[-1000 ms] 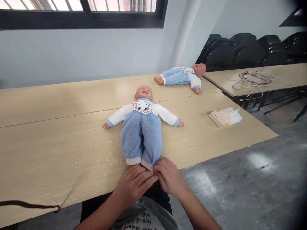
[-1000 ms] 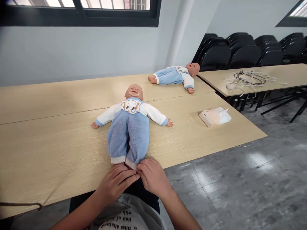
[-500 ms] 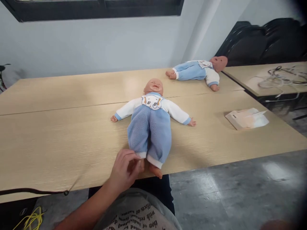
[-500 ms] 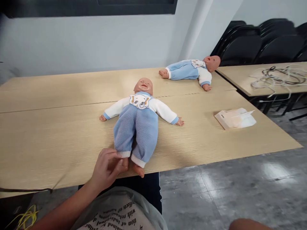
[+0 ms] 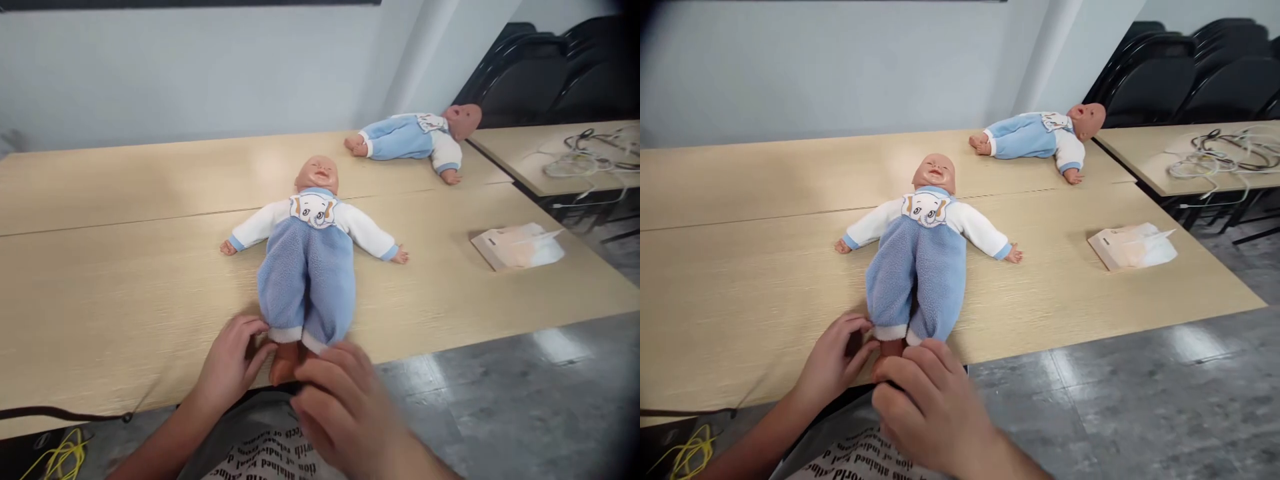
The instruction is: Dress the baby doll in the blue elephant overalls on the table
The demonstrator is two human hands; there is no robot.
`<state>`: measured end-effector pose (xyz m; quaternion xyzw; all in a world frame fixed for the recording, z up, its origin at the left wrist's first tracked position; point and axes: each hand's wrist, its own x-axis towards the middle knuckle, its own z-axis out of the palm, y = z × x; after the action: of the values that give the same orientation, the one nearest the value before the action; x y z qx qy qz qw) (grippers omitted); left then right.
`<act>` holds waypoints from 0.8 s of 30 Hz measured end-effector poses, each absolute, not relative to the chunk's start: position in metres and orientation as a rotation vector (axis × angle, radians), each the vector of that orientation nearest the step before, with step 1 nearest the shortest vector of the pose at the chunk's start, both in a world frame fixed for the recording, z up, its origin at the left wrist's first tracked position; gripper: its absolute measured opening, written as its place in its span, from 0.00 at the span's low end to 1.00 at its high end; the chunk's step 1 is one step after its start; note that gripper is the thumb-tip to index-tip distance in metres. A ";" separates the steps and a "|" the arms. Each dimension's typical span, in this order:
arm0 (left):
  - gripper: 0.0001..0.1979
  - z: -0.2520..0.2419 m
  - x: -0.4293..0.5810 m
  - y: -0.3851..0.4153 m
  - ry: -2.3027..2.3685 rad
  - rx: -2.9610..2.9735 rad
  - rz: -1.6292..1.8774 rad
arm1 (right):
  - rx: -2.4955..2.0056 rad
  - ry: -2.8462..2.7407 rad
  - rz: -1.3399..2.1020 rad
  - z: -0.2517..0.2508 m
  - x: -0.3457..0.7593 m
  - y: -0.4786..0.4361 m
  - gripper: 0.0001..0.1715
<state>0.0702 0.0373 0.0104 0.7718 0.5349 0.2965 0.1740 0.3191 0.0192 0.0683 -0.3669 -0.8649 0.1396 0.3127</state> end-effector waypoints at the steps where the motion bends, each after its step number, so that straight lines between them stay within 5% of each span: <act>1: 0.08 0.010 0.070 0.037 1.534 2.210 0.822 | -0.976 -2.276 0.319 0.064 0.315 0.019 0.06; 18: 0.05 0.013 0.069 0.030 1.387 2.499 0.704 | -1.099 -2.153 0.151 0.019 0.283 0.006 0.13; 24: 0.06 0.019 0.063 0.034 1.455 2.163 0.873 | -1.092 -1.954 0.518 0.042 0.318 0.022 0.13</act>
<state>0.0625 0.0337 0.0189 0.7718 0.5189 0.3115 0.1949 0.3178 0.0222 0.0423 -0.4335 -0.7758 0.2055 0.4098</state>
